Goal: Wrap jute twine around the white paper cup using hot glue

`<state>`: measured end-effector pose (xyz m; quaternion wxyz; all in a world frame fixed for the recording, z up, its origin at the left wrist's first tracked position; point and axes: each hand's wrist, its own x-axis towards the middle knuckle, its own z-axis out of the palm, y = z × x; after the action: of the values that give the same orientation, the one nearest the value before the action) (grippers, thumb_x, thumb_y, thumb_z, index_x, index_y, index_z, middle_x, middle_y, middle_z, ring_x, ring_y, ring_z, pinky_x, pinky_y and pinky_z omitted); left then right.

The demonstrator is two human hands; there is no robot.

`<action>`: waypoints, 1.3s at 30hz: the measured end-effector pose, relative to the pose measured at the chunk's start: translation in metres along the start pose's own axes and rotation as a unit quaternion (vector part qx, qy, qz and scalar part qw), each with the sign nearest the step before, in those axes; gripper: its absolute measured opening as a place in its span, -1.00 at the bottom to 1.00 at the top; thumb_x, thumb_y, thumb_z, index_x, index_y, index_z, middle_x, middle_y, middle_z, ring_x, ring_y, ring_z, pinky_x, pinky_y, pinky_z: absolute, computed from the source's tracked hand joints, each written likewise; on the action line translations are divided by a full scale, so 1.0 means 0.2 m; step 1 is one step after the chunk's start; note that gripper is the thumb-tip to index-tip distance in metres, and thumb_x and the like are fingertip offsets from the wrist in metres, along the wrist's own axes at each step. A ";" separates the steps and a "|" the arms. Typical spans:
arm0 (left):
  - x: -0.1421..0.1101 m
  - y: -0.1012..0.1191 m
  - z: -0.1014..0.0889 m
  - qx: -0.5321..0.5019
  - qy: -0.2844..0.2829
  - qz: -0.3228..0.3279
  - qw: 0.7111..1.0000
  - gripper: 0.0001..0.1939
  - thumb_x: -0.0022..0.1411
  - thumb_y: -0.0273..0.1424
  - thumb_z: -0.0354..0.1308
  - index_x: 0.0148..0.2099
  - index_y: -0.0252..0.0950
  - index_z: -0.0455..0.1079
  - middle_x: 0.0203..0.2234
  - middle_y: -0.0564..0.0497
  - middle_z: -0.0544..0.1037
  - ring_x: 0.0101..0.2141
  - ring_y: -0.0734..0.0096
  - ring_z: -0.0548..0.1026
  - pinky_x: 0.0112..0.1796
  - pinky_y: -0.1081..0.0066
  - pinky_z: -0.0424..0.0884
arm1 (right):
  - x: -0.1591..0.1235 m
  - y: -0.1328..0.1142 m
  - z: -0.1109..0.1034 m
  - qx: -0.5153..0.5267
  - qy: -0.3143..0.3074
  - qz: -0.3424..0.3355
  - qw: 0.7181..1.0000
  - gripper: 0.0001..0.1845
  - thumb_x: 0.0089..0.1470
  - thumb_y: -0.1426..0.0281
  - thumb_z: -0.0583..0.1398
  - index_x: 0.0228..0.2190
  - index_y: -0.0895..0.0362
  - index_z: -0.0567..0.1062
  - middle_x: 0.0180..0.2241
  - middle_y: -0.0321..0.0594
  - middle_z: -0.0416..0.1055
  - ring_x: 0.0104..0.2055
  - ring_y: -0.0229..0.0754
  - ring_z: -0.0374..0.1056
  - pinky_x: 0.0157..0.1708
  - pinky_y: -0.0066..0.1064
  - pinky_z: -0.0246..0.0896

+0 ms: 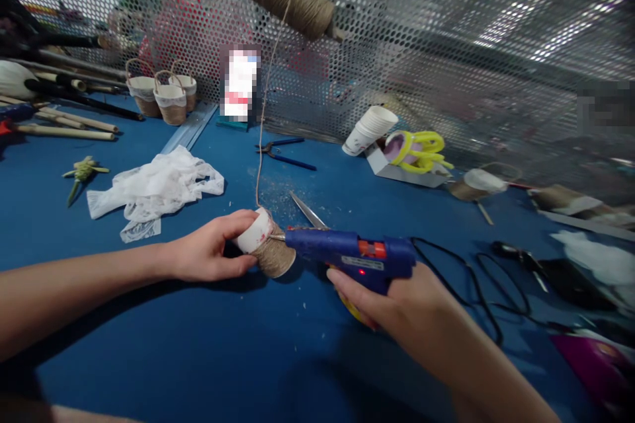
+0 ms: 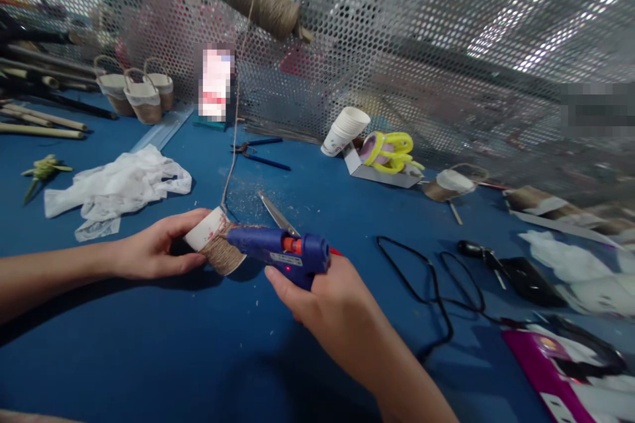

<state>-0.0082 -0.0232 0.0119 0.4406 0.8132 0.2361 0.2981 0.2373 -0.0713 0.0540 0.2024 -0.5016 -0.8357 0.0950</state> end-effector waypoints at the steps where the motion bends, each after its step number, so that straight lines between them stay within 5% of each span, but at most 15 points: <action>1: 0.00 0.00 0.00 0.000 0.001 -0.002 1.000 -0.72 0.09 -0.53 0.04 -0.10 -0.43 0.27 -0.22 -0.15 0.38 -0.19 0.30 0.37 -0.14 0.33 0.31 | 0.00 0.00 0.00 0.014 -0.005 0.020 1.000 -0.74 -0.01 0.27 0.05 -0.43 0.01 0.53 -0.74 -0.32 0.30 -0.70 -0.26 0.21 -0.66 -0.41 0.16; 4: -0.01 -0.01 0.00 0.001 0.005 -0.003 1.000 -0.72 0.09 -0.51 0.05 -0.11 -0.43 0.26 -0.22 -0.13 0.39 -0.20 0.31 0.37 -0.15 0.35 0.32 | 0.03 -0.02 -0.01 0.065 -0.036 0.104 0.992 -0.72 0.01 0.24 0.03 -0.58 0.05 0.45 -0.81 -0.36 0.23 -0.77 -0.30 0.16 -0.74 -0.46 0.12; 8: 0.00 -0.01 0.01 0.005 0.010 -0.004 1.000 -0.74 0.08 -0.52 0.05 -0.12 -0.41 0.27 -0.25 -0.10 0.40 -0.23 0.33 0.38 -0.18 0.37 0.33 | 0.09 -0.06 -0.03 0.177 -0.095 0.246 0.948 -0.73 -0.08 0.19 0.09 -0.68 0.05 0.28 -0.83 -0.40 0.17 -0.78 -0.30 0.15 -0.76 -0.47 0.11; 14: 0.00 -0.01 0.01 0.025 0.012 0.003 1.000 -0.77 0.07 -0.52 0.05 -0.17 -0.42 0.29 -0.25 -0.13 0.40 -0.22 0.31 0.38 -0.17 0.35 0.33 | 0.11 -0.05 -0.03 0.209 -0.098 0.256 0.939 -0.66 -0.09 0.21 0.11 -0.77 0.07 0.27 -0.84 -0.39 0.15 -0.76 -0.33 0.12 -0.73 -0.48 0.07; 19: 0.01 -0.02 0.01 0.021 0.015 0.018 0.999 -0.80 0.07 -0.51 0.06 -0.20 -0.41 0.31 -0.23 -0.14 0.40 -0.21 0.31 0.37 -0.15 0.31 0.32 | 0.11 0.00 -0.05 0.284 -0.090 0.261 0.918 -0.76 -0.08 0.20 0.16 -0.58 0.11 0.40 -0.79 -0.41 0.18 -0.69 -0.33 0.16 -0.63 -0.48 0.16; 22: 0.00 -0.02 0.01 0.005 0.024 0.004 1.000 -0.76 0.07 -0.51 0.06 -0.15 -0.41 0.28 -0.24 -0.12 0.40 -0.22 0.34 0.38 -0.17 0.33 0.33 | 0.13 0.07 -0.07 0.317 -0.026 0.310 0.896 -0.70 -0.13 0.16 0.20 -0.44 0.15 0.41 -0.69 -0.38 0.29 -0.66 -0.33 0.20 -0.65 -0.49 0.14; 25: 0.00 -0.02 0.01 -0.003 0.043 -0.015 0.999 -0.71 0.07 -0.50 0.06 -0.11 -0.42 0.26 -0.24 -0.11 0.39 -0.23 0.35 0.38 -0.18 0.34 0.33 | 0.18 0.19 -0.06 0.237 0.076 0.353 0.902 -0.63 -0.17 0.09 0.21 -0.49 0.17 0.40 -0.55 -0.25 0.40 -0.56 -0.28 0.30 -0.58 -0.45 0.20; 27: -0.01 -0.02 0.02 -0.005 0.055 -0.027 0.998 -0.70 0.07 -0.49 0.06 -0.10 -0.42 0.25 -0.25 -0.10 0.39 -0.25 0.36 0.39 -0.19 0.35 0.34 | 0.22 0.27 -0.03 0.177 0.112 0.349 0.914 -0.62 -0.13 0.08 0.17 -0.58 0.17 0.37 -0.64 -0.28 0.32 -0.62 -0.31 0.23 -0.61 -0.45 0.15; 34: -0.01 -0.02 0.03 0.037 0.067 -0.010 0.997 -0.76 0.06 -0.47 0.07 -0.17 -0.37 0.26 -0.28 -0.07 0.40 -0.27 0.36 0.38 -0.21 0.34 0.34 | 0.35 0.45 0.08 0.127 0.062 0.367 0.920 -0.63 -0.11 0.14 0.16 -0.70 0.14 0.31 -0.76 -0.25 0.27 -0.71 -0.28 0.20 -0.65 -0.40 0.13; 39: -0.01 0.01 0.03 0.067 0.065 0.032 0.995 -0.77 0.07 -0.49 0.05 -0.17 -0.38 0.25 -0.26 -0.12 0.39 -0.22 0.33 0.36 -0.17 0.33 0.33 | 0.37 0.38 0.05 0.046 0.064 0.349 0.934 -0.69 -0.11 0.24 0.18 -0.73 0.15 0.34 -0.60 -0.08 0.37 -0.40 -0.05 0.34 -0.46 -0.31 0.16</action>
<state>-0.0045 -0.0286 0.0099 0.3593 0.8269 0.2572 0.3478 0.2627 0.0307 0.0348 0.2323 -0.7571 -0.5877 0.1654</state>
